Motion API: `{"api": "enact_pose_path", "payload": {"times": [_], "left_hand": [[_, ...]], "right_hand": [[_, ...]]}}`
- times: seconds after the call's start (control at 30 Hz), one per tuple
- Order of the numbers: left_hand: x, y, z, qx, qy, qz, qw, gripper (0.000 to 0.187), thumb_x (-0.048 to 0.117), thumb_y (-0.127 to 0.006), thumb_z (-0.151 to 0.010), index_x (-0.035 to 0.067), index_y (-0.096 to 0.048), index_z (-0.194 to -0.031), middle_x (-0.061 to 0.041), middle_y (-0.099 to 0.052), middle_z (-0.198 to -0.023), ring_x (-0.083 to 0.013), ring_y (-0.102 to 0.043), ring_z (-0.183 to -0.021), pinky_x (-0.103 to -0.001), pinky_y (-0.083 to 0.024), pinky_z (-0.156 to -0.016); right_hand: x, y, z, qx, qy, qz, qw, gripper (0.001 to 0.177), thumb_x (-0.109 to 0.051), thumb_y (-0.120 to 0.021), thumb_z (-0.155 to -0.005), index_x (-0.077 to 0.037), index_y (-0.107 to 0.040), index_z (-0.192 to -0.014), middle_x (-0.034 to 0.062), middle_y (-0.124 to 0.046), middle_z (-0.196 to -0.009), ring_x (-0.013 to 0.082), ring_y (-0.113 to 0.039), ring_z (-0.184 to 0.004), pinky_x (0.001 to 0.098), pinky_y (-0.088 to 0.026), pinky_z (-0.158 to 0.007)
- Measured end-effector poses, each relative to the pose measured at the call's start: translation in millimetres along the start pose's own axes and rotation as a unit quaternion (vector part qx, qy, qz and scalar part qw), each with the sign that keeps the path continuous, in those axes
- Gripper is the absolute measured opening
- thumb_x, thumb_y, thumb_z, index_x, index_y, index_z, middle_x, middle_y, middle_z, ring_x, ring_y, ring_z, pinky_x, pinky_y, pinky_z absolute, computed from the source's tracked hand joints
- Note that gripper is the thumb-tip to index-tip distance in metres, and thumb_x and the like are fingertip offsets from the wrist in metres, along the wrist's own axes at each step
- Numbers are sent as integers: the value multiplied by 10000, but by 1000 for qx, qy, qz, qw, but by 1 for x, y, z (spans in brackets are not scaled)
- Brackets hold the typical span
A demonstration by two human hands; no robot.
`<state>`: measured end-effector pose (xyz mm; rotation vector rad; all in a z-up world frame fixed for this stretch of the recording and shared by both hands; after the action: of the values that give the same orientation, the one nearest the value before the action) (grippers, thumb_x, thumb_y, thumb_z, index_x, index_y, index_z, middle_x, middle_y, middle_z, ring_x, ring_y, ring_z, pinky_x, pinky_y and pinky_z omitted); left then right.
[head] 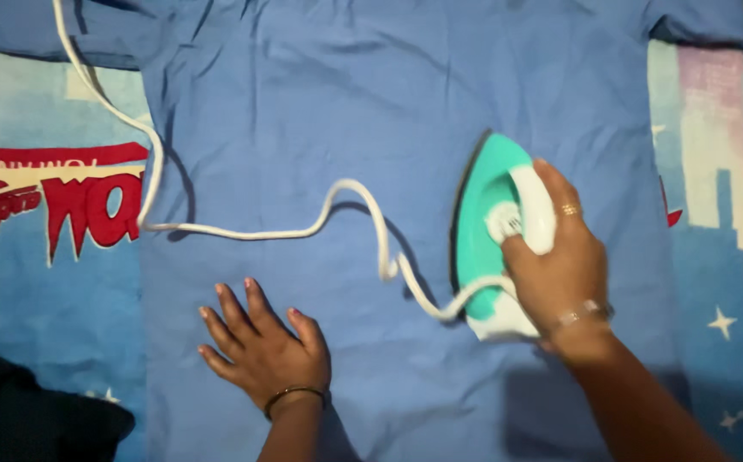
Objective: The person irons a light blue shirt laid flat on a bed. They use a teal and white electric iron, moving it back and forth across the shirt's surface while occasionally adjusting the fabric with the other hand. The person irons different sections of the shirt, including the body and sleeves.
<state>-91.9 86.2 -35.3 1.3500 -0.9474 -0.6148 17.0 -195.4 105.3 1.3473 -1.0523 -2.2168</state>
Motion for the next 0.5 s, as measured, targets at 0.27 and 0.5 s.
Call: {"api": "enact_pose_path", "payload": {"times": [0.27,0.5], "left_hand": [[1,-6,11,10,-26,37,999,688,352,-523,-949,109,-412,-1583,-188,-257,-1716,-426,-139,-1583,-691,-113,-1207],[-44,-4,-36,1,12,-4,1000,875,587,-705,-905,107,-463,-1596,-230,-289,-1654,-504,-226,-1418,-700,-162,-1057]], "right_hand": [[47,32,-59,87,167,56,981,729,-56,-761,-848,-164,-490,-1517,168,-687,-1336,321,-707,-1148,388,-556,-972],[91,57,5,44,70,49,995,763,5,-689,-818,-161,-456,-1525,183,-631,-1375,320,-690,-1142,382,-579,-917]]}}
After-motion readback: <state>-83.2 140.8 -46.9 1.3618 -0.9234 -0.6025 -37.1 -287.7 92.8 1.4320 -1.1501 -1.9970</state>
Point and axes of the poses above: each hand's wrist, its own z-axis away from the middle knuckle, its own y-axis out of the back of the hand, x = y × z, the point moved 5 cm from there along -z, towards the middle knuckle
